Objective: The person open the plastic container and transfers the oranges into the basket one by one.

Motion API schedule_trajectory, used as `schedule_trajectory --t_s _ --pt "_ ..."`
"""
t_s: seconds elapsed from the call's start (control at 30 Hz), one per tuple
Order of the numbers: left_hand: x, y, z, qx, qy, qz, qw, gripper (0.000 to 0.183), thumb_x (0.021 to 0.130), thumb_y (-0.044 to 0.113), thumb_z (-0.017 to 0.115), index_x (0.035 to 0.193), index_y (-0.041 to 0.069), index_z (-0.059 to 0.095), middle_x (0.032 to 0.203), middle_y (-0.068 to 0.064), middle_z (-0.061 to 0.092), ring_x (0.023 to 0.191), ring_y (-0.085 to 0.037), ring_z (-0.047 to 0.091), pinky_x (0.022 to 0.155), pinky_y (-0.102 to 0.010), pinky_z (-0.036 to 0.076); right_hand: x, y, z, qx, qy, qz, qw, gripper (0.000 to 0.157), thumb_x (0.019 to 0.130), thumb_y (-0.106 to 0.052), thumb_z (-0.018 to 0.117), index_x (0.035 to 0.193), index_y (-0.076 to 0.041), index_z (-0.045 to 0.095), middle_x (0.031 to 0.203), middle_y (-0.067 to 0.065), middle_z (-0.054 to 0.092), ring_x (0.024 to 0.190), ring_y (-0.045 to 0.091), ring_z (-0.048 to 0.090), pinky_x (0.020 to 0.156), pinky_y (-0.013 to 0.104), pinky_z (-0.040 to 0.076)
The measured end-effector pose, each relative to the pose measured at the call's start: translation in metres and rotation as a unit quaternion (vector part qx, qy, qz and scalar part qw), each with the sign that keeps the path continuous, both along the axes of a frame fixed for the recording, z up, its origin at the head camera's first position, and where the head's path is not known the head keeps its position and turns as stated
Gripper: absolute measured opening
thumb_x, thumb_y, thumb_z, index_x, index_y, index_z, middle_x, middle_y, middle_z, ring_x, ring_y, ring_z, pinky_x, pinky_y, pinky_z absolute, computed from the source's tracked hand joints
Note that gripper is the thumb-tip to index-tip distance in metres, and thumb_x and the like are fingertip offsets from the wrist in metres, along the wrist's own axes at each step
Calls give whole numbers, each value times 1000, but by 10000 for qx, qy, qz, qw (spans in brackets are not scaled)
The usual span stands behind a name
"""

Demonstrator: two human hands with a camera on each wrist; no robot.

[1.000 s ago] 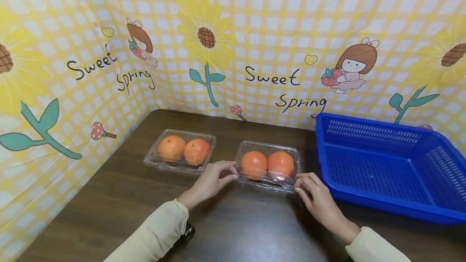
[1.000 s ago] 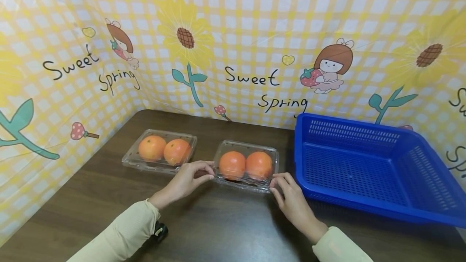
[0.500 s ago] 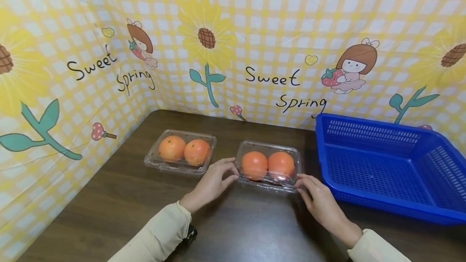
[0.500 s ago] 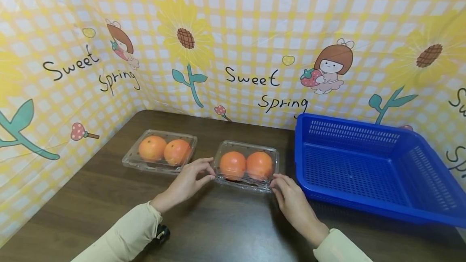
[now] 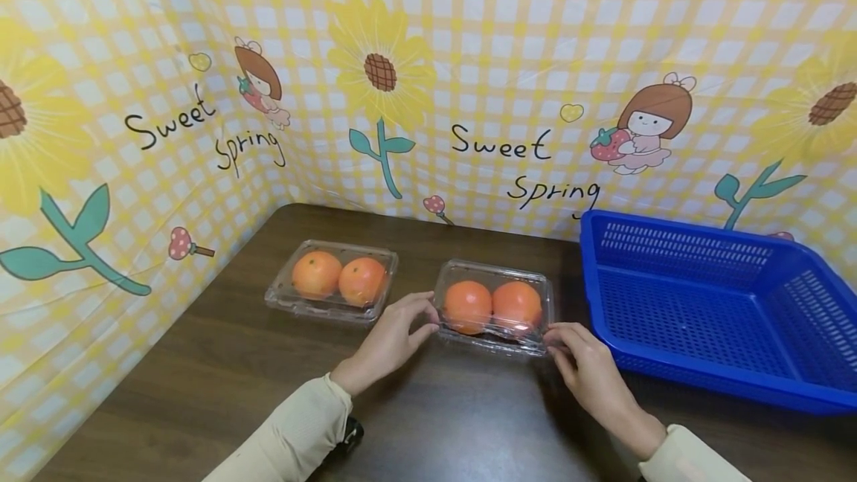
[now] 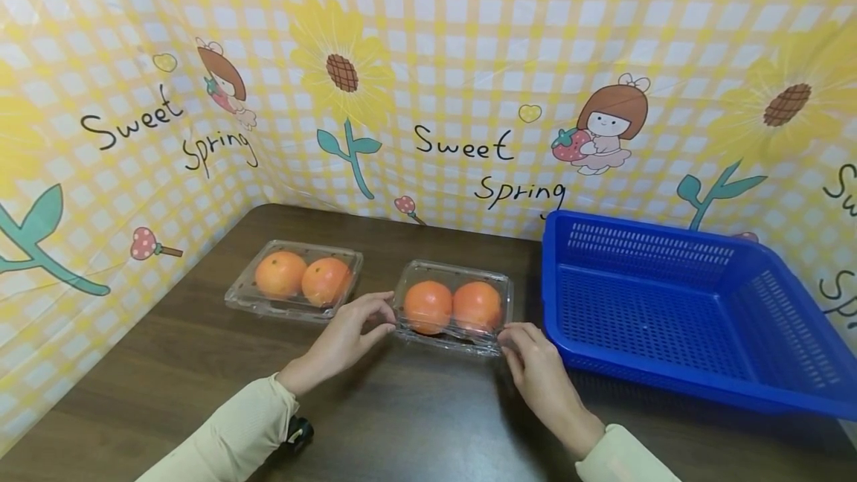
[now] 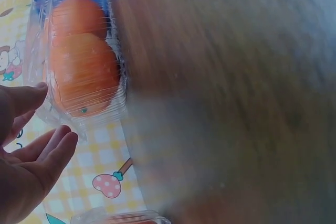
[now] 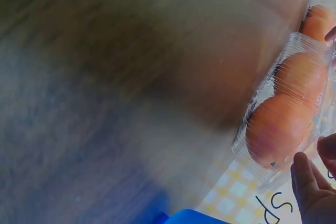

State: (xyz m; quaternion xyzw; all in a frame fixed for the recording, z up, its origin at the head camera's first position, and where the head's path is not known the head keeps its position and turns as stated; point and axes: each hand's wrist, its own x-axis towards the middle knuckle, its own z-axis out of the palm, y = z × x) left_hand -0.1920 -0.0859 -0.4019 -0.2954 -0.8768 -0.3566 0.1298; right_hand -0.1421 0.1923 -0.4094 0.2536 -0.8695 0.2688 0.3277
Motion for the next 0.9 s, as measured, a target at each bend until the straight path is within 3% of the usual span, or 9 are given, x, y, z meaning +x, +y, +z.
schedule_trajectory --t_s 0.17,0.63,0.9 --pt "1 1 1 421 -119 42 9990 11 76 0 66 77 8 59 114 -18 55 104 -28 53 75 -33 48 1 -2 2 -289 -198 -167 9992 23 64 15 69 77 -4 63 87 4 60 77 13 58 62 12 45" --pt "-4 4 11 1129 52 30 9936 14 75 -6 64 78 7 60 103 -15 58 96 -24 55 71 -29 50 0 -7 8 -786 -417 -167 9959 19 69 16 64 78 -1 61 88 7 59 80 16 57 66 6 42" --pt "-8 6 19 1175 108 42 9930 14 76 -5 64 81 6 60 96 -7 58 87 -18 57 70 -23 49 0 -9 17 -818 -672 -367 9937 18 71 14 63 79 -3 62 87 7 60 77 14 56 59 23 50"
